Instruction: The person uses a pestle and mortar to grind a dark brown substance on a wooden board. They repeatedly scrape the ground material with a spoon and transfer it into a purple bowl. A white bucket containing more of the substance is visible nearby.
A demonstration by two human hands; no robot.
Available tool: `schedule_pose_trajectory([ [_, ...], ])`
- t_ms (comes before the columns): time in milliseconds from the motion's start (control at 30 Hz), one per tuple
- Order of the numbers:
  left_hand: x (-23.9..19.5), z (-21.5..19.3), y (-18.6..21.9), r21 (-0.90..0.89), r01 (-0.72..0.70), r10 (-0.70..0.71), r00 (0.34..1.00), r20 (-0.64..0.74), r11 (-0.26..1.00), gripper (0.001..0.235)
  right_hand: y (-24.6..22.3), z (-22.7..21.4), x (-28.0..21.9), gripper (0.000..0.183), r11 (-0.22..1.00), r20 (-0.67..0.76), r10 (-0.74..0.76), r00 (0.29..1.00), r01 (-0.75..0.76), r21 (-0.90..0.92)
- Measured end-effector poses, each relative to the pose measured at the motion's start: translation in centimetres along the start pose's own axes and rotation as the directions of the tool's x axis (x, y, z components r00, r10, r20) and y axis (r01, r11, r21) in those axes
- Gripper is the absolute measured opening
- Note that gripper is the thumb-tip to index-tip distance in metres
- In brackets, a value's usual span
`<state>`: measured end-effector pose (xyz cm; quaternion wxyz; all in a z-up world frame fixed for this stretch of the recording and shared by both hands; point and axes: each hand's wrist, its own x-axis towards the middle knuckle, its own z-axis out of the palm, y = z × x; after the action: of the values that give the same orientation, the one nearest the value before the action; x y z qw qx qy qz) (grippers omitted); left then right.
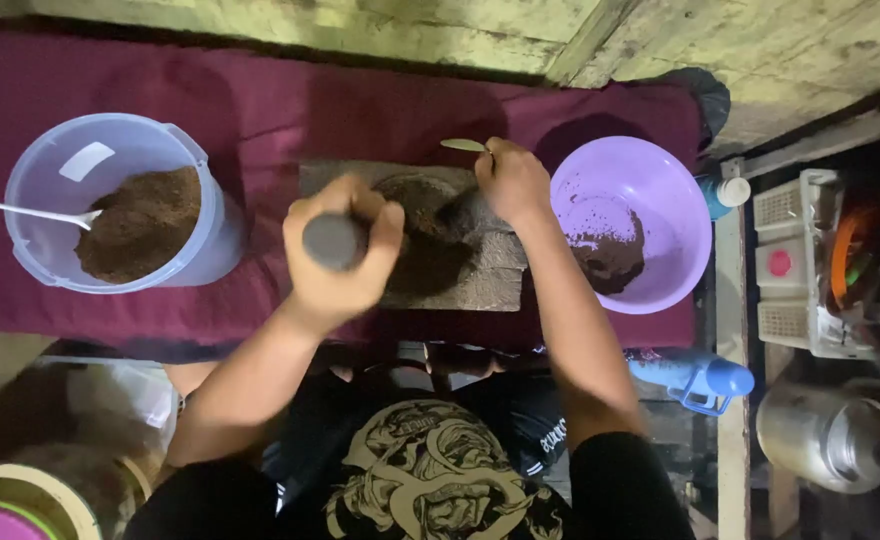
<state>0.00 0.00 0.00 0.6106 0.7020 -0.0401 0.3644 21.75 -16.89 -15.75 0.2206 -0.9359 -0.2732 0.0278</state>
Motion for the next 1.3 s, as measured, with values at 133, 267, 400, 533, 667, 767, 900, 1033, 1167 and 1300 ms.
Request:
schedule_pose_trajectory([
  [133, -2.2, 0.7, -2.8, 0.008, 0.026, -0.026, 0.997, 0.070, 1.000, 0.031, 0.0, 0.1, -0.3, 0.026, 0.999, 0.009, 0.045, 0.999, -0.045, -0.028],
  [267, -3.1, 2.1, -8.2, 0.011, -0.034, 0.033, 0.996, 0.078, 0.999, 0.026, -0.7, 0.1, 0.0, 0.025, 1.000, -0.031, 0.013, 0.999, -0.014, -0.020],
  [400, -1.8, 2.2, -4.6, -0.059, -0.076, 0.081, 0.993, 0.088, 0.995, 0.031, 0.1, 0.4, -0.1, 0.023, 0.999, -0.088, -0.024, 0.996, 0.022, -0.027],
  [533, -2.0, 2.0, -1.1, -0.133, -0.031, 0.046, 0.993, 0.112, 0.991, 0.037, -0.4, 0.0, -0.2, 0.022, 0.999, -0.076, -0.033, 0.997, 0.030, -0.044],
  [667, -3.6, 3.7, -5.4, -0.100, 0.013, 0.001, 0.990, 0.144, 0.995, 0.029, -0.2, 0.2, -0.1, 0.023, 0.999, -0.080, -0.035, 0.996, 0.032, -0.041],
  [767, -2.9, 4.1, -6.5, -0.082, 0.009, 0.002, 0.992, 0.128, 0.997, 0.024, -0.4, 0.3, -0.3, 0.023, 0.999, -0.120, -0.040, 0.992, 0.038, -0.019],
  [900, -1.2, 4.0, -2.6, -0.092, -0.059, 0.070, 0.990, 0.124, 0.994, 0.030, -0.3, 0.6, -0.1, 0.022, 0.994, -0.179, -0.097, 0.979, 0.085, -0.073],
  [1033, -1.0, 5.2, -2.5, -0.115, -0.069, 0.080, 0.993, 0.091, 0.991, 0.032, -0.1, 0.8, -0.1, 0.026, 0.995, -0.161, -0.098, 0.982, 0.093, -0.043],
  [1167, -1.5, 7.3, -7.1, -0.032, -0.032, 0.035, 0.995, 0.091, 0.999, 0.021, -0.3, 0.6, -0.1, 0.019, 0.990, -0.184, -0.096, 0.978, 0.075, -0.117],
  [1300, -0.8, 7.5, -7.4, -0.045, -0.022, 0.026, 0.995, 0.098, 0.999, 0.024, -1.0, -0.1, -0.7, 0.020, 0.998, -0.128, -0.039, 0.991, 0.031, -0.063],
])
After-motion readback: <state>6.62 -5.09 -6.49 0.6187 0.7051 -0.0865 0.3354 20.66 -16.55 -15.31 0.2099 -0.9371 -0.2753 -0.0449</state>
